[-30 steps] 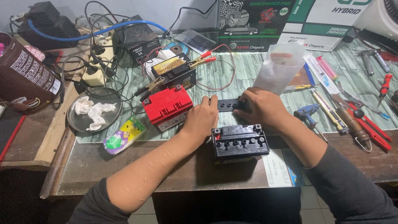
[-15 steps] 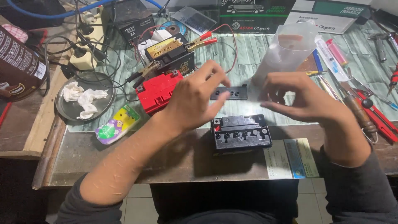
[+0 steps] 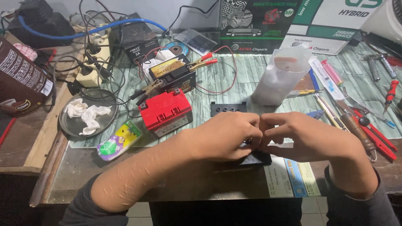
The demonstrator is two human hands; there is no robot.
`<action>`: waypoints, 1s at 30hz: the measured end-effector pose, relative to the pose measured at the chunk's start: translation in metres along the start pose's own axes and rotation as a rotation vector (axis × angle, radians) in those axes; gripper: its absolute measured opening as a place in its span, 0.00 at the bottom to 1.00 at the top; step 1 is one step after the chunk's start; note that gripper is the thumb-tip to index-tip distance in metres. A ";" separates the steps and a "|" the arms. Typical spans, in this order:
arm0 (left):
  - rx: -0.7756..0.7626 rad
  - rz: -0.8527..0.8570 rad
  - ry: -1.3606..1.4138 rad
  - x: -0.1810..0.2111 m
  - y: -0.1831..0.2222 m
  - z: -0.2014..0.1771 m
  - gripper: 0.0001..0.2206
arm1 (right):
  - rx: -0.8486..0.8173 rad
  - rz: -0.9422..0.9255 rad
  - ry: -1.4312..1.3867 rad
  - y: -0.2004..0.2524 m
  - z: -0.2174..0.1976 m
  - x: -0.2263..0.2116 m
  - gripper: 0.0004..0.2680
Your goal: Filling the cells of a lead-acid battery with electrolyte liquid using a tube and a screwdriver for maintenance.
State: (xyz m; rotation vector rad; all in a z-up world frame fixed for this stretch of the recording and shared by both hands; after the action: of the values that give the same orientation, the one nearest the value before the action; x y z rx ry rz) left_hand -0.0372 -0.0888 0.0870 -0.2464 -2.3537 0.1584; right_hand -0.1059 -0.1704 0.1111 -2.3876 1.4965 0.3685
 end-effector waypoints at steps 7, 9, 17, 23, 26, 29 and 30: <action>0.050 0.173 0.024 -0.004 0.002 0.002 0.03 | -0.095 0.036 0.007 0.003 0.014 0.002 0.05; 0.081 0.224 -0.013 -0.002 0.003 0.003 0.04 | -0.111 0.055 0.030 0.004 0.015 0.003 0.07; 0.249 0.447 -0.213 0.008 0.021 0.007 0.07 | -0.102 0.076 0.061 0.009 0.022 0.003 0.02; 0.138 0.402 -0.242 0.011 0.016 0.008 0.07 | -0.083 0.063 0.025 0.011 0.020 0.007 0.06; 0.104 0.387 -0.369 0.011 0.015 0.013 0.07 | -0.057 0.042 -0.031 0.008 0.017 0.004 0.03; 0.148 0.401 -0.397 0.015 0.015 0.013 0.07 | -0.028 0.031 -0.058 0.005 0.011 0.000 0.02; 0.149 0.402 -0.398 0.016 0.015 0.013 0.07 | -0.029 0.030 -0.055 0.004 0.011 -0.001 0.02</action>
State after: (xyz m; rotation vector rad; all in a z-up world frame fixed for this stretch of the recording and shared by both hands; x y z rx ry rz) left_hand -0.0556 -0.0707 0.0860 -0.6649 -2.6392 0.6245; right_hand -0.1106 -0.1675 0.1010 -2.3589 1.5141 0.4621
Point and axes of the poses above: each hand's wrist, its own y-axis away from the middle knuckle, its own z-axis out of the palm, x = y × z, the point moved 7 cm from there along -y, towards the middle knuckle, and after that the axes turned 15 degrees about y, right-handed, at the moved point
